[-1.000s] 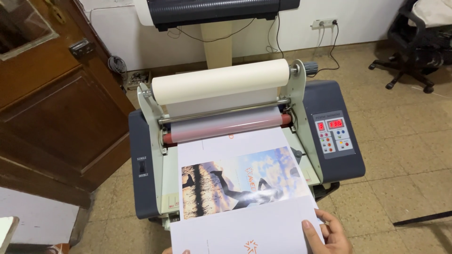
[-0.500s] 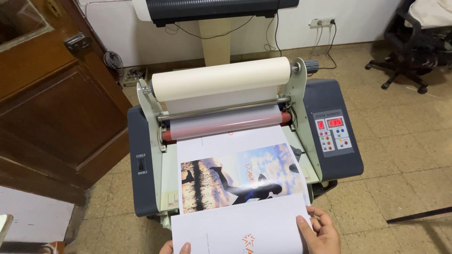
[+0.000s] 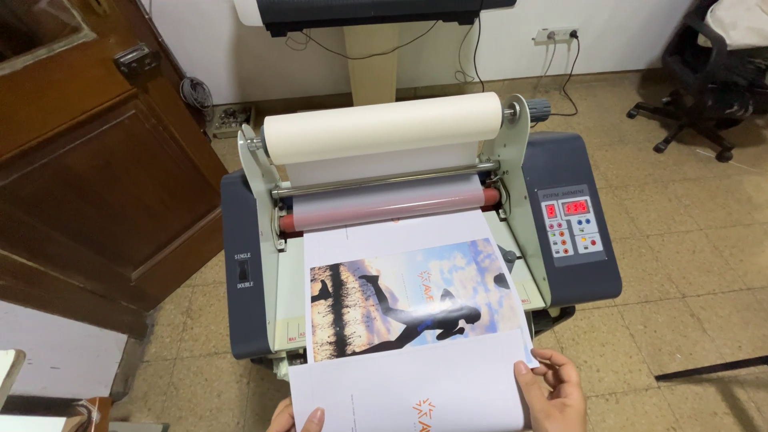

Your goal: Feeding and aligning printed sheets into a thermal laminating machine for processing.

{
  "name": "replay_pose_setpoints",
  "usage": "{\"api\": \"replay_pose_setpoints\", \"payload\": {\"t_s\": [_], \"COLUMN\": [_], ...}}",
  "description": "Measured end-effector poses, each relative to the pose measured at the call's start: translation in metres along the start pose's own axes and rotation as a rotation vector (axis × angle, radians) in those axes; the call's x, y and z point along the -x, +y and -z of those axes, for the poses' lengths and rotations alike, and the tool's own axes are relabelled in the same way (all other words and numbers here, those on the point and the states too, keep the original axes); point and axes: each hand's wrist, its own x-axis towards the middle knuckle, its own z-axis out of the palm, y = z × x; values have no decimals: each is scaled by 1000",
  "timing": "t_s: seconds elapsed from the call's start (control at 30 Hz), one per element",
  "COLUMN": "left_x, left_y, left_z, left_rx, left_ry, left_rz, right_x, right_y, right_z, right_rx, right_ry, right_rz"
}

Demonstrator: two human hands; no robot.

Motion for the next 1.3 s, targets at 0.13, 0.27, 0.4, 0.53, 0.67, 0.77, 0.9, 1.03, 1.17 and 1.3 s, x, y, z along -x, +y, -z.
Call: {"api": "replay_pose_setpoints", "payload": {"t_s": [0.13,0.27,0.4,0.53,0.67,0.77,0.9,1.03,1.17,1.3], "left_x": [9,1,-33,-7,5,15,15,15,15,13], "left_y": [51,33,-28,22,34,44,52,57,61,61], "left_z": [19,18,9,12,12,7,8,7,7,9], "left_rx": [272,486,536,494,379,384,320,313,309,268], "left_ry": [-206,-255,-268,-211,-170,-142,-138,-143,-127,-157], "left_rz": [368,314,108,281,239,297,355,401,370,389], "right_x": [-5,-15,-28,-21,-11,-5,-5,-5,-4,-2], "right_y": [11,23,41,29,22,16,16,15,9,5], "right_z": [4,7,8,5,6,7,6,4,1,-2], "right_rx": [-82,-168,-239,-215,-202,-151,-87,-92,-78,-65], "right_ry": [-26,-56,-46,-29,-26,-38,-33,-40,-24,3], "right_rz": [8,47,71,47,79,103,114,115,78,44]}}
